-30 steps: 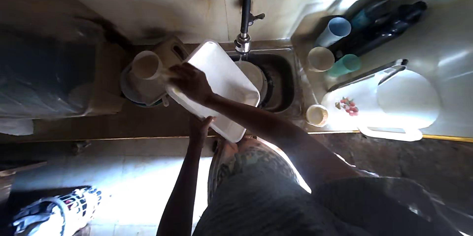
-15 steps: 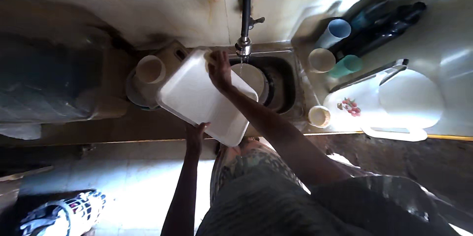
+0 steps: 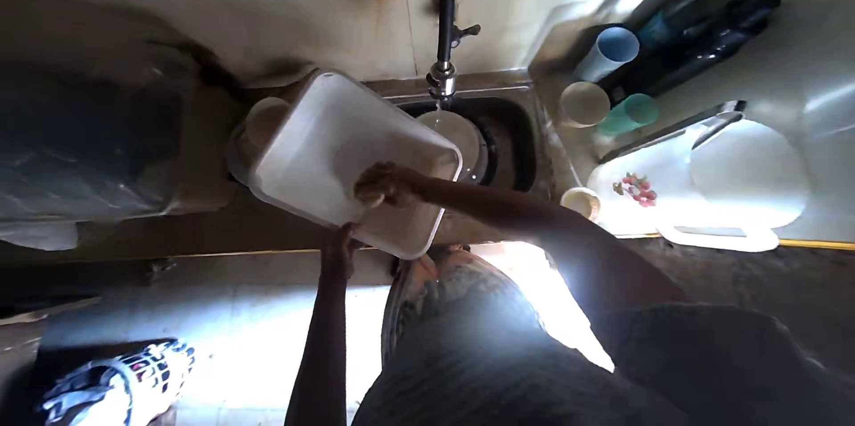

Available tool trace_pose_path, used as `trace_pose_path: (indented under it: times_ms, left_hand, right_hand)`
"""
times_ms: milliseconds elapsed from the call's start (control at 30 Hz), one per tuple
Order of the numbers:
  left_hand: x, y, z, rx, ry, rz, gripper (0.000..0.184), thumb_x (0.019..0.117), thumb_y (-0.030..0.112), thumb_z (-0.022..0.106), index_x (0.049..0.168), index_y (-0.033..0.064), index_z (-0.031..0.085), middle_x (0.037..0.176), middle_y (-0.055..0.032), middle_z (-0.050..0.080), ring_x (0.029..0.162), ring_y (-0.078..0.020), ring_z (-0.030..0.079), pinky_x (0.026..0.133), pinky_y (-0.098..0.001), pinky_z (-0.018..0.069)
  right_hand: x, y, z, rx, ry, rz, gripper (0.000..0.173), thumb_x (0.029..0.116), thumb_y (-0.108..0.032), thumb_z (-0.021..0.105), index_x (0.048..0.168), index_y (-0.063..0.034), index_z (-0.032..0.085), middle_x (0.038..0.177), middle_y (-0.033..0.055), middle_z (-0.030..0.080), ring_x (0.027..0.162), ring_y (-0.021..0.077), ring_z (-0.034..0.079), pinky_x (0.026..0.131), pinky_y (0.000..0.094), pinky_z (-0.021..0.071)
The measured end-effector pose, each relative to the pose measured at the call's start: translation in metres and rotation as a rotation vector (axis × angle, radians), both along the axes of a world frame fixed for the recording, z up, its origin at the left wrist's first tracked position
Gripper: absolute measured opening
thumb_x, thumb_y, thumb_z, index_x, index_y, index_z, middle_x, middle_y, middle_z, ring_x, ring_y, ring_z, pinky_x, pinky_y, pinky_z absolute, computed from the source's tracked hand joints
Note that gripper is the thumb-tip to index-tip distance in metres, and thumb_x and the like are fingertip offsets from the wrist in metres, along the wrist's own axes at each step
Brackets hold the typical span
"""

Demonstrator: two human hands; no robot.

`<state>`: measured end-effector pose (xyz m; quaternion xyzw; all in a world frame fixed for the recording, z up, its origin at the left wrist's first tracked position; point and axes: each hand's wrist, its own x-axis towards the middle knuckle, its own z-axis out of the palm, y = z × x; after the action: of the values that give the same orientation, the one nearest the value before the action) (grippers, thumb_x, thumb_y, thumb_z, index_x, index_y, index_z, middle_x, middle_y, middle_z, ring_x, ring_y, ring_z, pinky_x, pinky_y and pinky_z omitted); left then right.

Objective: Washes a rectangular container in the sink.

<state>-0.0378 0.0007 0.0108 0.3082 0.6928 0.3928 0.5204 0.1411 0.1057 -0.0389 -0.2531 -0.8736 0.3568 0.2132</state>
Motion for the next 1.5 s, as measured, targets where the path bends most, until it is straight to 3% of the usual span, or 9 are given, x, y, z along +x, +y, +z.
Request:
trace_pose_path:
  times_ms: [200,400,500,633,833,1000,1133,1400,1500]
  left_hand:
    - [0.013,0.016,-0.002,-0.030,-0.058,-0.139,0.013,0.1010,-0.003,0.048,0.111,-0.0079,0.055,0.086,-0.0070,0.063,0.071,-0.0092,0.065,0.067,-0.0256,0.0587]
    - [0.028,0.041,-0.015,-0.177,-0.139,-0.117,0.019,0.1015,0.003,0.050,0.119,-0.0046,0.054,0.092,-0.0138,0.063,0.070,-0.0178,0.065,0.062,-0.0319,0.0578]
    - [0.033,0.043,-0.027,-0.216,-0.174,-0.164,0.017,0.1024,0.002,0.048,0.118,-0.0044,0.051,0.086,-0.0112,0.062,0.067,-0.0163,0.065,0.062,-0.0311,0.0589]
    - [0.064,0.050,-0.036,-0.204,-0.116,-0.382,0.023,0.0995,0.001,0.054,0.121,-0.0048,0.054,0.093,-0.0115,0.061,0.075,-0.0157,0.062,0.067,-0.0319,0.0561]
    - [0.070,0.074,-0.049,-0.179,-0.225,-0.387,0.012,0.1012,0.003,0.049,0.111,0.0026,0.057,0.086,-0.0052,0.063,0.071,-0.0137,0.064,0.067,-0.0301,0.0582]
    - [0.058,0.081,-0.052,-0.200,-0.154,-0.233,0.011,0.1006,0.005,0.052,0.111,0.0001,0.054,0.086,-0.0098,0.060,0.068,-0.0175,0.063,0.062,-0.0333,0.0581]
    - [0.061,0.076,-0.050,-0.124,-0.068,-0.322,0.026,0.0950,0.001,0.059,0.120,-0.0004,0.053,0.095,-0.0099,0.059,0.075,-0.0160,0.062,0.065,-0.0328,0.0567]
    - [0.068,0.108,-0.046,-0.155,0.097,-0.366,0.040,0.0985,0.016,0.062,0.135,0.0038,0.052,0.115,-0.0164,0.060,0.092,-0.0239,0.061,0.074,-0.0413,0.0547]
    - [0.058,0.116,-0.028,-0.202,0.145,-0.442,0.041,0.0997,0.022,0.060,0.136,0.0038,0.053,0.125,-0.0189,0.058,0.104,-0.0295,0.058,0.079,-0.0492,0.0527]
  right_hand:
    - [-0.011,0.029,-0.039,0.126,0.014,-0.584,0.047,0.0971,-0.015,0.063,0.144,-0.0080,0.060,0.153,0.0176,0.051,0.147,0.0372,0.041,0.122,0.0551,0.0316]
    - [0.023,-0.013,-0.023,-0.066,-0.230,-0.061,0.047,0.0970,-0.003,0.062,0.144,-0.0065,0.060,0.160,0.0101,0.046,0.153,0.0297,0.035,0.125,0.0516,0.0235]
    - [0.084,0.009,-0.048,-0.068,-0.327,-0.338,0.038,0.1021,-0.006,0.054,0.139,-0.0045,0.061,0.153,0.0139,0.053,0.141,0.0307,0.051,0.117,0.0488,0.0406]
    - [0.061,0.028,-0.059,-0.033,-0.131,-0.653,0.043,0.1046,-0.019,0.051,0.146,-0.0088,0.058,0.158,0.0149,0.046,0.150,0.0364,0.037,0.121,0.0567,0.0290]
    - [0.040,-0.013,0.001,-0.370,-0.014,-0.341,0.044,0.1059,-0.006,0.049,0.149,0.0024,0.050,0.159,0.0195,0.043,0.153,0.0340,0.032,0.127,0.0447,0.0223]
    - [0.095,-0.045,-0.015,-0.464,-0.643,-0.176,0.041,0.1045,-0.018,0.056,0.144,-0.0092,0.058,0.140,0.0198,0.061,0.129,0.0408,0.058,0.108,0.0633,0.0414]
    - [0.136,-0.032,-0.037,-0.485,-0.836,-0.444,0.046,0.1004,-0.018,0.057,0.145,-0.0063,0.056,0.153,0.0200,0.050,0.143,0.0437,0.043,0.114,0.0666,0.0340]
    - [0.057,-0.073,-0.017,-0.577,-0.359,-0.372,0.043,0.1118,-0.029,0.040,0.140,-0.0022,0.060,0.129,0.0250,0.066,0.121,0.0424,0.062,0.103,0.0609,0.0451]
    - [0.071,-0.085,-0.031,-0.424,-0.392,-0.241,0.052,0.1024,-0.036,0.062,0.145,-0.0067,0.056,0.143,0.0183,0.060,0.133,0.0371,0.055,0.110,0.0571,0.0413]
